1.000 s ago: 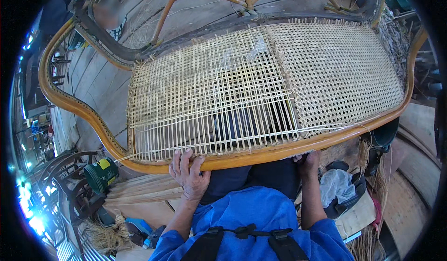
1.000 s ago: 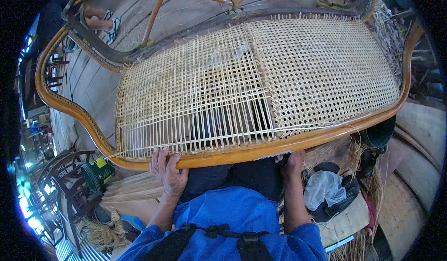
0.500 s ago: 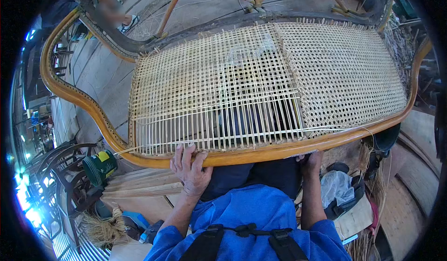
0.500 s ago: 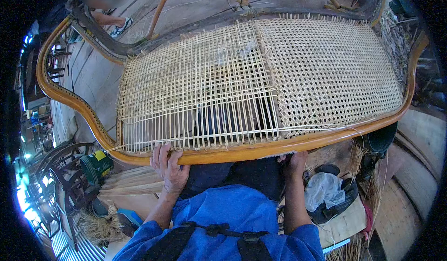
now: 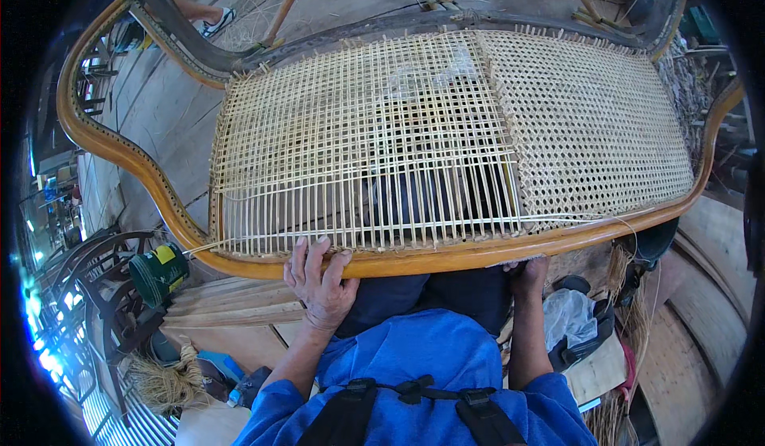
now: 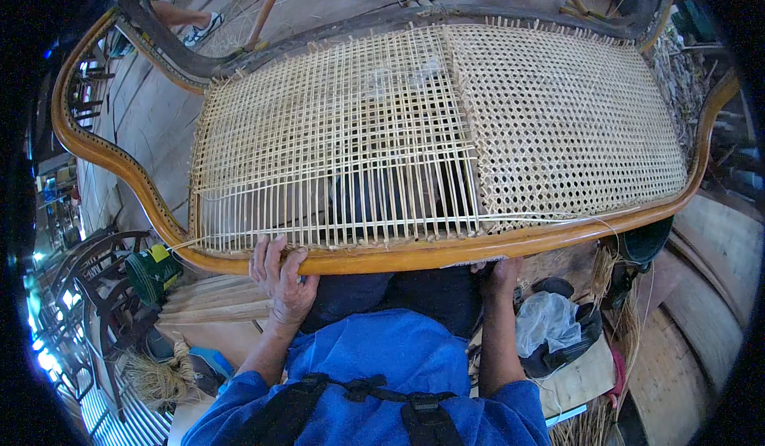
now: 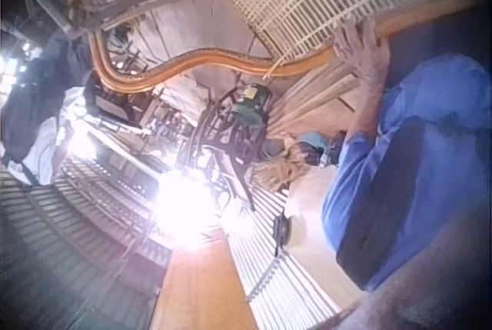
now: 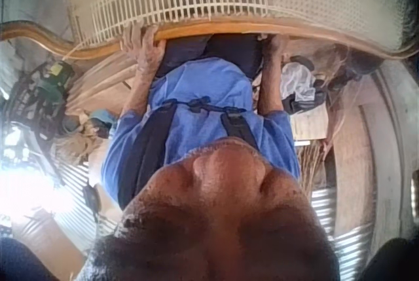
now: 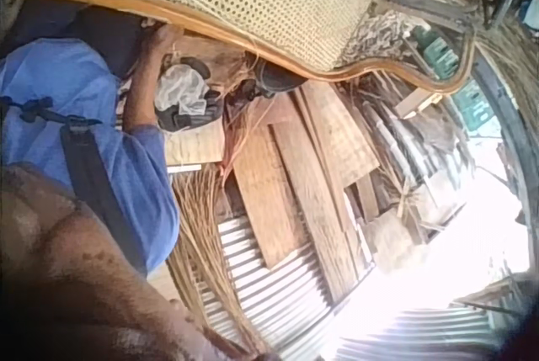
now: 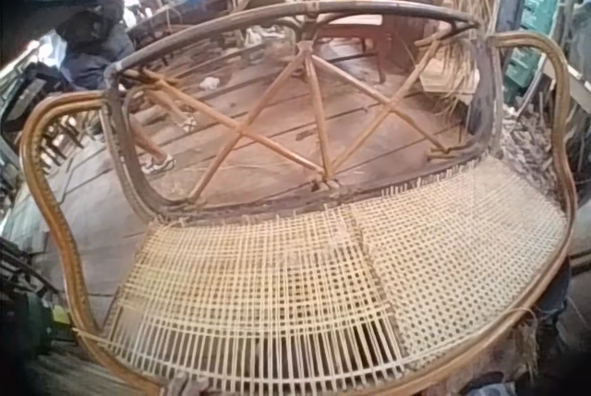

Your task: Repairing or weaving a rattan bench using rattan strips, a utility blade, and a hammer.

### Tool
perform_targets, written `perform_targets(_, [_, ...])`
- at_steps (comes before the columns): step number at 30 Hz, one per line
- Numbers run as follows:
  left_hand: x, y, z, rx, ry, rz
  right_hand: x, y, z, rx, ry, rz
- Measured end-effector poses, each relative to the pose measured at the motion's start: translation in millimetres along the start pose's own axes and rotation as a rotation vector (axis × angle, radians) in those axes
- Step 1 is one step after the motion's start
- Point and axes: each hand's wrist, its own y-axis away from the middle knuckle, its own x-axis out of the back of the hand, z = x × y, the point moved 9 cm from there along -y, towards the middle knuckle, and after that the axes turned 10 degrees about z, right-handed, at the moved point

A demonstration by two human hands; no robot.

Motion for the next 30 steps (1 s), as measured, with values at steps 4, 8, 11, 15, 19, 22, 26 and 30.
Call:
perform_targets(4, [1.0, -2.5, -1.3, 0.002, -0.004, 0.054, 6.2, -2.4, 2.8, -0.013, -0.013, 0.042])
perform_targets(8, [2.0, -2.7, -0.5, -0.007, -0.016, 0.062, 7.7, -4.7, 7.0, -0.056, -0.029, 0.040])
perform_targets(11, [0.9, -1.9, -0.4, -0.007, -0.017, 0.076, 4.1, -2.3, 5.1, -0.085, -0.041, 0.053])
perform_targets(15, [1.7, -2.7, 0.5, -0.001, -0.018, 0.057, 2.1, -1.5, 3.5, -0.070, -0.015, 0.036])
perform_targets(19, [2.5, -0.6, -1.3, 0.001, -0.026, 0.045, -1.6, 7.1, 0.3, -0.085, -0.034, 0.161])
perform_targets(22, [5.3, 0.8, -3.8, -0.011, -0.024, 0.047, -8.7, 10.6, -1.1, -0.029, -0.016, 0.069])
perform_targets(26, [-3.9, -0.9, 5.0, -0.049, -0.004, -0.040, 0.4, 7.5, 6.9, -0.041, -0.039, 0.053])
perform_targets(30, [8.3, -0.7, 9.2, -0.113, 0.036, 0.059, -4.6, 5.4, 14.5, -0.041, -0.023, -0.007])
